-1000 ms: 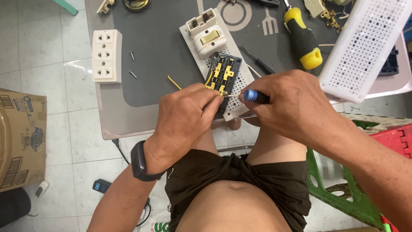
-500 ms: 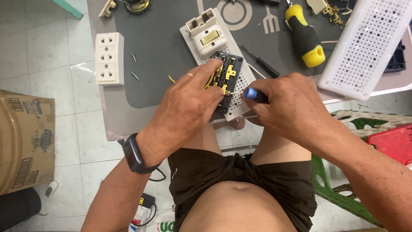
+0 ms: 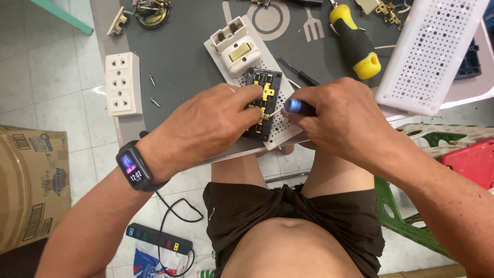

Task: The person uses a screwdriver to tighten screws on the internal metal contacts of a disassembled electrical outlet. They then connect a yellow wire to a terminal and secure it with the screwdriver.

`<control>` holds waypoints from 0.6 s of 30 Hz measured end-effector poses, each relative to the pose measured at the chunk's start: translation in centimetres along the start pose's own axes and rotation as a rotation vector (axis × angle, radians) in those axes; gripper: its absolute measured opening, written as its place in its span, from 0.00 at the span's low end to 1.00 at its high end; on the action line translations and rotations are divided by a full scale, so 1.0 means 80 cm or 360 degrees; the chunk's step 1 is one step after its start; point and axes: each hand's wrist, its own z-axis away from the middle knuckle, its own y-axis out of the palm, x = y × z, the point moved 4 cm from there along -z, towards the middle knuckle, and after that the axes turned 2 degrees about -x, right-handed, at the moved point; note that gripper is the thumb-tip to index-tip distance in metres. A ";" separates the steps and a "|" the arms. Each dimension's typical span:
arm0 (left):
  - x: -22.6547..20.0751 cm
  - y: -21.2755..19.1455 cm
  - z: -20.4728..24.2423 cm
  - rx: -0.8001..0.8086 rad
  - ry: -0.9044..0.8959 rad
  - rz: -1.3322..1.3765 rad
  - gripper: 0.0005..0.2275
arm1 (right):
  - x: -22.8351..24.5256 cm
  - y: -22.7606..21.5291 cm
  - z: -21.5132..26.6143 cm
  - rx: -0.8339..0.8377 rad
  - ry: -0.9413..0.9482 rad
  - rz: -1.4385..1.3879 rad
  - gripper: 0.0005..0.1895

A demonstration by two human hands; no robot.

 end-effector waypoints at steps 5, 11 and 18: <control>0.001 0.001 -0.006 0.0130 0.0113 -0.0227 0.09 | -0.001 0.003 0.009 -0.0009 0.0001 -0.0162 0.11; 0.022 0.001 -0.029 0.0582 -0.0068 0.0438 0.11 | 0.005 0.040 0.057 -0.0324 -0.0066 -0.0279 0.08; 0.029 0.015 -0.041 0.0620 -0.0294 0.0429 0.10 | 0.023 0.057 0.069 -0.0676 -0.0012 -0.0515 0.13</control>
